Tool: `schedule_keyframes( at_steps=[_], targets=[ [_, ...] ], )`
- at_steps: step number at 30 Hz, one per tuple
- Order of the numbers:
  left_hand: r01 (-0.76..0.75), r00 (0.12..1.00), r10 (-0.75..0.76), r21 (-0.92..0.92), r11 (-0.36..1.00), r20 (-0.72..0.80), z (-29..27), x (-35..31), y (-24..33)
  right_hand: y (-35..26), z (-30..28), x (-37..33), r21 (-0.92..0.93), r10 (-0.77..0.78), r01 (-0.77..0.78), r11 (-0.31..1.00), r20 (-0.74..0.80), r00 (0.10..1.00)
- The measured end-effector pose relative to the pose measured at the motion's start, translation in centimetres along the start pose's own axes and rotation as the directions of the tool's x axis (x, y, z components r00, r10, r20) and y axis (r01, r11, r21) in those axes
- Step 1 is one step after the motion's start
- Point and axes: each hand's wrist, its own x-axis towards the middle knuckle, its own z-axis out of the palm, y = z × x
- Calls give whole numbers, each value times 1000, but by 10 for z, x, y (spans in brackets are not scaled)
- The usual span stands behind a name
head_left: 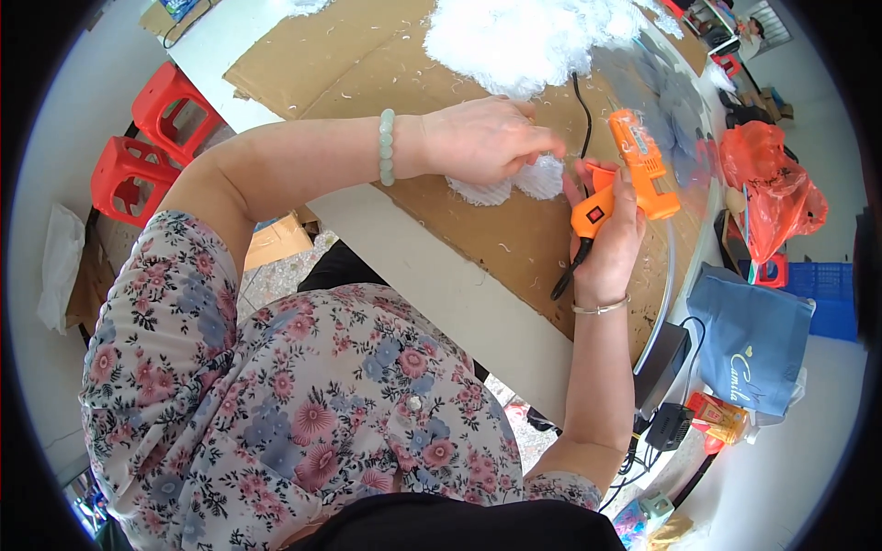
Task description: The recorder uses a hot glue gun to attach white fiberfill stuffing to a piece of cardboard.
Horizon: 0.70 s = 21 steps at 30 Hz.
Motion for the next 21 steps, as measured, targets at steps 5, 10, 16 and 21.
schedule_keyframes(
  at_steps=[5,10,16,21],
  targets=[
    [23,1000,-23,-22,999,9,-2,-5,3,-2,10,-3,51,-24,20,999,79,997],
    [14,1000,-14,-7,1000,-13,-1,-7,0,6,14,0,71,14,-20,997,79,997],
    [-103,989,106,27,994,-107,-6,-14,1,20,15,5,146,23,-37,989,94,995],
    [-150,981,171,202,968,-90,3,-12,16,26,6,7,245,65,-85,966,90,994]
  ],
)
